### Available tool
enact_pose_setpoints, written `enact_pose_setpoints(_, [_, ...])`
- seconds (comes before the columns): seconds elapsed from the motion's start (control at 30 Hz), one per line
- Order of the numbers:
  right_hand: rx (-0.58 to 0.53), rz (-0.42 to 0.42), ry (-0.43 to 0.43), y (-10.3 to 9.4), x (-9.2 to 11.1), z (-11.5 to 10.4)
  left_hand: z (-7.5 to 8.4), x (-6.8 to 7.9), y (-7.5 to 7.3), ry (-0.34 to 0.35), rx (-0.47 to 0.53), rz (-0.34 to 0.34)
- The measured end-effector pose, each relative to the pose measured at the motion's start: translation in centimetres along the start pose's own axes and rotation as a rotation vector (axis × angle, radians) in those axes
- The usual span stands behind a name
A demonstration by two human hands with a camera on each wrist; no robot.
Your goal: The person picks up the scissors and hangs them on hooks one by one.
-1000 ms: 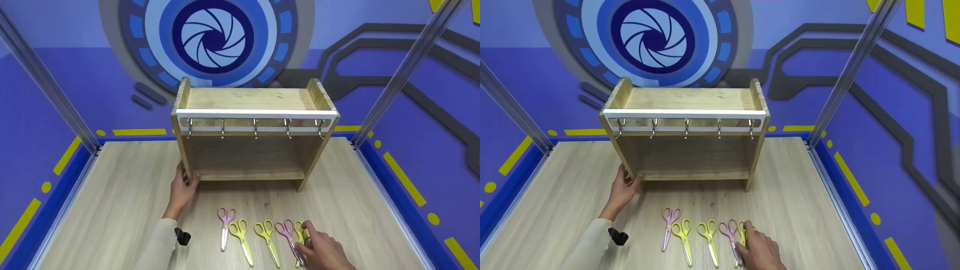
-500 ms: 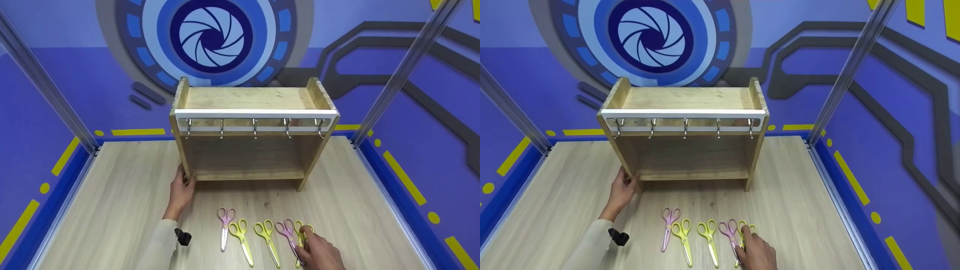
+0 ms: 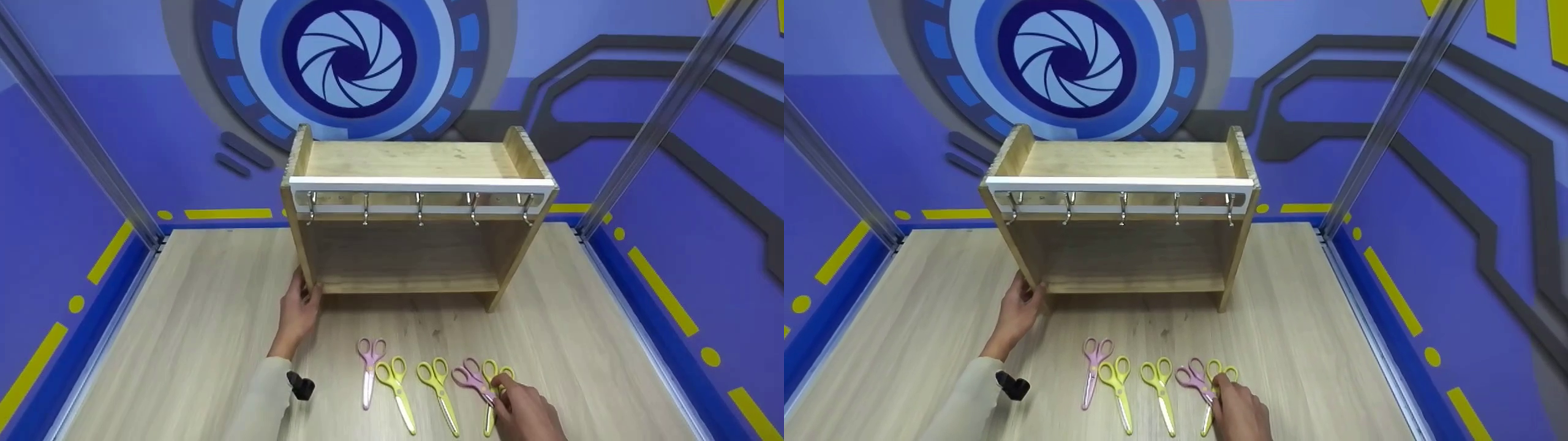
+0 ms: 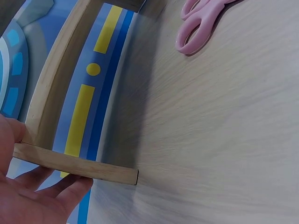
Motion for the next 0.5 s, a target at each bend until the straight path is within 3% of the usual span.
enact_pose_setpoints(0.5, [-0.055, -0.093, 0.058, 0.47, -0.60, 0.18, 0.06, 0.01, 0.02, -0.012, 0.004, -0.005])
Point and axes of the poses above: each hand's wrist, its own x-axis away from the middle knuckle, its own y-axis out of the palm, z = x × y, the point moved 7 cm from there along -x, towards the middle knuckle, and after that the axes turned 10 degrees about x, right-handed, at the moved point
